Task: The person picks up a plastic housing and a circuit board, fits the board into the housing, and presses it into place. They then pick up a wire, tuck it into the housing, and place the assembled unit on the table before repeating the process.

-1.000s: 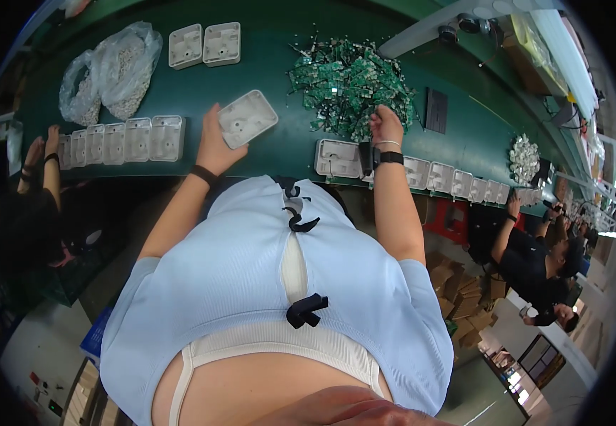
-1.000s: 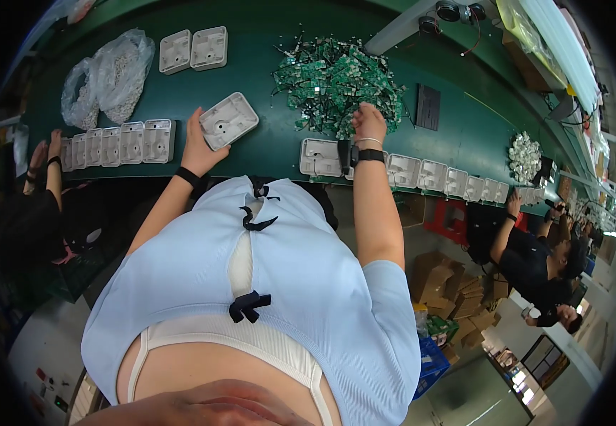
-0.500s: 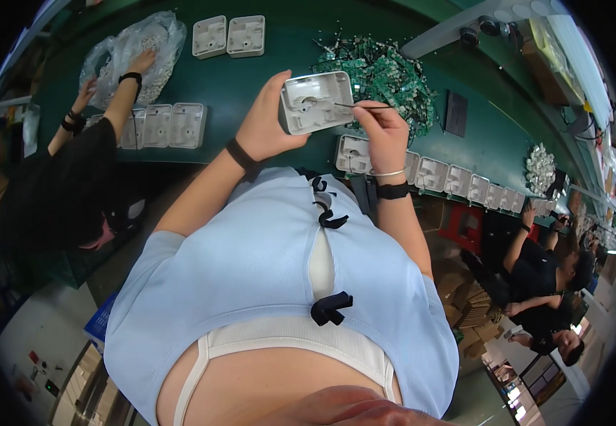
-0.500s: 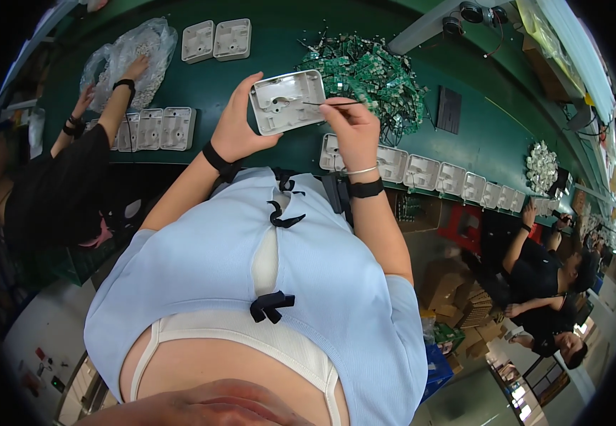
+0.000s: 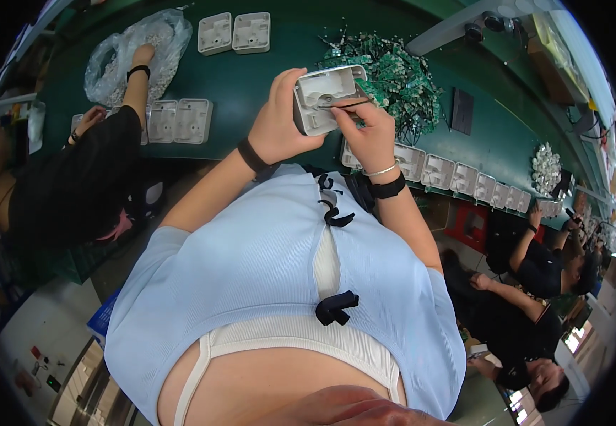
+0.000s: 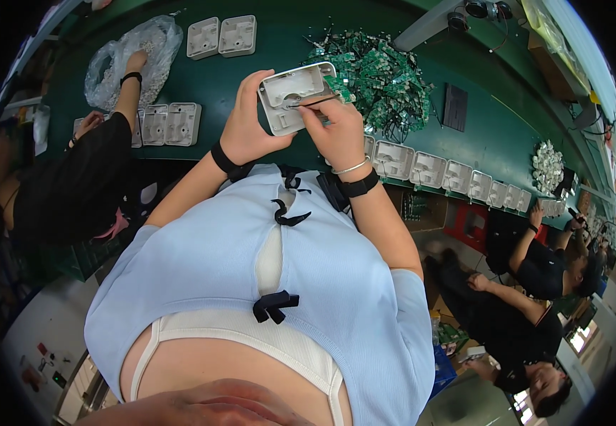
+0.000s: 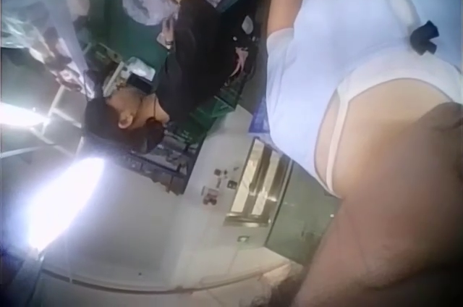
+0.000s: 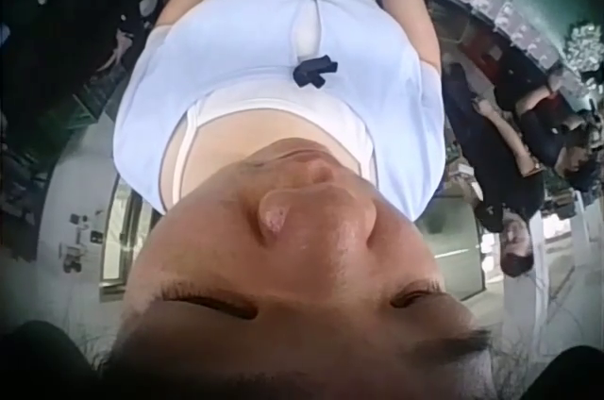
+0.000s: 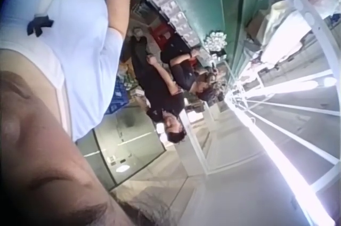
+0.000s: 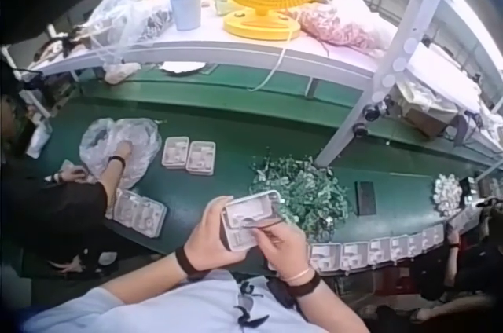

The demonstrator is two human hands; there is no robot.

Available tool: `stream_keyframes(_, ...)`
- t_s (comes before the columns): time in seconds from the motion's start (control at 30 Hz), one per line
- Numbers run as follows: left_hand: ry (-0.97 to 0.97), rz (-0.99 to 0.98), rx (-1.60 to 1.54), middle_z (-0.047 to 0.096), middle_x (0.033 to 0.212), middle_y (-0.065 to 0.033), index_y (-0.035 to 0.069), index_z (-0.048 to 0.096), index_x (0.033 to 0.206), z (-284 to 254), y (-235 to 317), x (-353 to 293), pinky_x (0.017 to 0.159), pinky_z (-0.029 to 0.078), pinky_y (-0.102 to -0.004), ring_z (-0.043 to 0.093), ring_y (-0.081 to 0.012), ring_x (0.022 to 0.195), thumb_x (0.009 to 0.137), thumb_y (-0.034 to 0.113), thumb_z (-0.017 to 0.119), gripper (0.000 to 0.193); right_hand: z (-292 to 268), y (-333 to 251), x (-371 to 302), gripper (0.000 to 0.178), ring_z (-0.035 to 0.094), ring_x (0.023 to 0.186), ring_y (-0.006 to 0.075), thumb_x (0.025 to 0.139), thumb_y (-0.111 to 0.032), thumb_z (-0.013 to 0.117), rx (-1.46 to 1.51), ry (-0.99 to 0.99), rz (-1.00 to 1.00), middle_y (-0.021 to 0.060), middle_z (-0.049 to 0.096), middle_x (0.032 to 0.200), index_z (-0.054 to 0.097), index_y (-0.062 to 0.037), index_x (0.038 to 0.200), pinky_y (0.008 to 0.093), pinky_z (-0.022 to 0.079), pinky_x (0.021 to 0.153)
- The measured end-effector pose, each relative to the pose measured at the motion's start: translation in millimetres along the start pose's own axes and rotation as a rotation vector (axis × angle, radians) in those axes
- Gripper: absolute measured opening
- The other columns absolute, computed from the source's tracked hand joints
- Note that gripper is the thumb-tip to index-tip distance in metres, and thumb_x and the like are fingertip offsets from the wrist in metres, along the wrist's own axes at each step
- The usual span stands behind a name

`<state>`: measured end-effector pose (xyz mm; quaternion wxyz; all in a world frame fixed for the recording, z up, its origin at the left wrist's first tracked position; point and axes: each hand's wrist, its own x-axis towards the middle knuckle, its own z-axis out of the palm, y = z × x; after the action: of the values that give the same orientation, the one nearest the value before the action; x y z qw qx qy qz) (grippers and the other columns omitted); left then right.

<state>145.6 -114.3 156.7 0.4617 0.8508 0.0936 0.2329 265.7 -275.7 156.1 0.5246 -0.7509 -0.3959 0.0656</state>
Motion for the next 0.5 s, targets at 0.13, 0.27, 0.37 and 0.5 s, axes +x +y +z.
stream_keyframes(0.13,0.015,0.066,0.096,0.041,0.141,-0.0243,0.003,0.029,0.146,1.8,2.8,-0.7,0.099,0.051,-0.0424,0.055,-0.0423,0.123,0.065,0.018,0.085,0.1,-1.1,-10.4,3.9,0.012,0.07,0.071,0.023,0.083,-0.006,0.078,-0.152,-0.016,-0.136,0.0084,0.075,0.087,0.075,-0.0031,0.094,0.0312,0.053,0.065)
stream_keyframes(0.27,0.039,0.087,0.078,0.04,0.142,-0.0239,0.004,0.028,0.146,8.0,2.8,-0.2,0.097,0.053,-0.0429,0.057,-0.0429,0.12,0.065,0.017,0.084,0.099,2.6,-10.7,4.5,0.011,0.067,0.073,0.0276,0.08,-0.006,0.077,-0.248,-0.065,-0.22,0.0083,0.074,0.087,0.074,-0.004,0.09,0.0353,0.053,0.069)
stream_keyframes(0.37,0.032,0.061,-0.013,0.038,0.144,-0.0209,0.006,0.03,0.147,11.2,3.3,-0.2,0.106,0.046,-0.0411,0.05,-0.037,0.129,0.065,0.013,0.085,0.1,4.2,-11.4,8.9,0.009,0.066,0.076,0.0284,0.08,-0.006,0.077,-0.262,-0.09,-0.233,0.008,0.073,0.086,0.073,-0.0045,0.088,0.0371,0.052,0.072)
stream_keyframes(0.5,-0.035,-0.048,-0.058,0.037,0.145,-0.0208,0.006,0.03,0.147,8.1,-2.7,-3.1,0.103,0.049,-0.0415,0.054,-0.0361,0.125,0.065,0.012,0.085,0.099,-1.8,-6.7,9.6,0.008,0.064,0.08,0.0275,0.079,-0.006,0.077,-0.25,-0.084,-0.202,0.0078,0.071,0.086,0.073,-0.0053,0.087,0.0378,0.051,0.074)
